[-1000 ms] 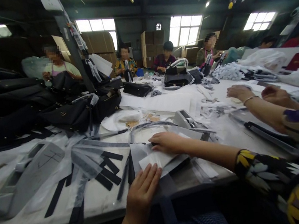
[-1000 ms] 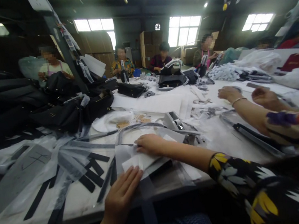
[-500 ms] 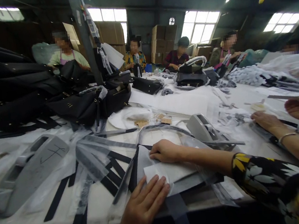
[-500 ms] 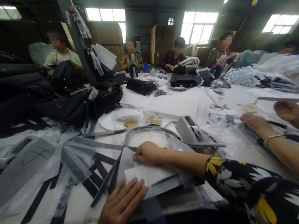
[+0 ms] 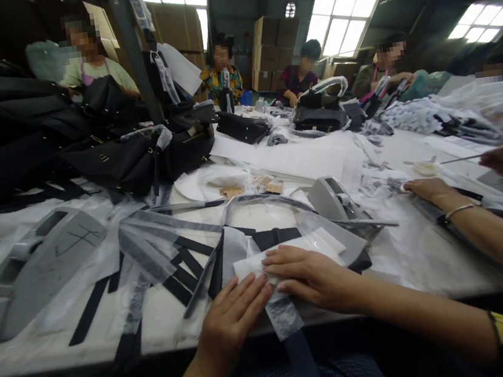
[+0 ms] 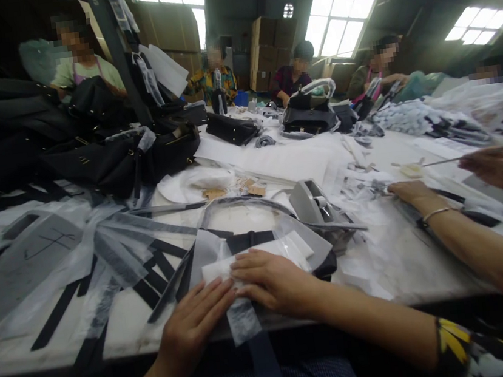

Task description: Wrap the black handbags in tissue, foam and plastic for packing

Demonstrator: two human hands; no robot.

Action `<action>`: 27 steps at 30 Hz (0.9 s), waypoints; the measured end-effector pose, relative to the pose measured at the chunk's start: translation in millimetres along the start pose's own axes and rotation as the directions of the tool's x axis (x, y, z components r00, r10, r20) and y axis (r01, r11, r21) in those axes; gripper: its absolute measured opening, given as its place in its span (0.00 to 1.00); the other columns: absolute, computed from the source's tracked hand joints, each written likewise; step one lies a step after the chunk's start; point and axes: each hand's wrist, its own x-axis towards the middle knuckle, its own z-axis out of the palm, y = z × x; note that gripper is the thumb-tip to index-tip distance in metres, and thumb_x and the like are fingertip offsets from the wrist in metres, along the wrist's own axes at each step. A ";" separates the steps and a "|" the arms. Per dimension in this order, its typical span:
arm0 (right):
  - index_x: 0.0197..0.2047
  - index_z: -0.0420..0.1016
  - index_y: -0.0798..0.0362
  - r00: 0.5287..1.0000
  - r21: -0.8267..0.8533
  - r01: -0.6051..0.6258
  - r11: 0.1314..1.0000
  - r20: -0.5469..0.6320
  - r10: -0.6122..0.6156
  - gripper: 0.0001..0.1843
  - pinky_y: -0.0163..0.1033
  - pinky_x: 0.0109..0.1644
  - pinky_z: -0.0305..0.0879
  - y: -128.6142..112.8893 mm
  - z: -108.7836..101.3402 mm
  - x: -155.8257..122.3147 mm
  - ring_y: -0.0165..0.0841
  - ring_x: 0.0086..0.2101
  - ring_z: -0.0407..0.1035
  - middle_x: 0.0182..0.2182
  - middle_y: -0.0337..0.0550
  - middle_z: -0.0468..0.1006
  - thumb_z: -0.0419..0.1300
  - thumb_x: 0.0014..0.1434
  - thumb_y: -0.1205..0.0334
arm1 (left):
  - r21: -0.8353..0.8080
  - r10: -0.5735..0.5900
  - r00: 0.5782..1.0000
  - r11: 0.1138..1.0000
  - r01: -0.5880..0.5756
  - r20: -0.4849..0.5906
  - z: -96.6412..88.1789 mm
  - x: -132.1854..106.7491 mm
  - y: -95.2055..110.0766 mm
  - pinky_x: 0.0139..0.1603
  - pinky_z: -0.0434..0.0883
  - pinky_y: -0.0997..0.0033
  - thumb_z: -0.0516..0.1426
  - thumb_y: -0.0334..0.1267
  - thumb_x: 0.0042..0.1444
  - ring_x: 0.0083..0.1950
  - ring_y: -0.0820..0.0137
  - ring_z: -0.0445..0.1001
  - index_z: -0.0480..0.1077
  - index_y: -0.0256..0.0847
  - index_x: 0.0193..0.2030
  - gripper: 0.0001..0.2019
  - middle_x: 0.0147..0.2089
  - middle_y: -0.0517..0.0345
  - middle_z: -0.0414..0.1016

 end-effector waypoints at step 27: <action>0.62 0.70 0.49 0.939 -0.304 -0.061 0.951 -0.341 -0.049 0.23 0.55 0.63 0.61 -2.3 63.2 -30.0 0.43 0.57 0.68 0.57 0.47 0.75 0.60 0.64 0.60 | -0.276 -0.140 0.968 0.941 0.195 0.208 -23.6 4.2 4.4 0.66 0.67 0.49 0.58 0.38 0.62 0.69 0.56 0.63 0.61 0.37 0.66 0.27 0.65 0.43 0.68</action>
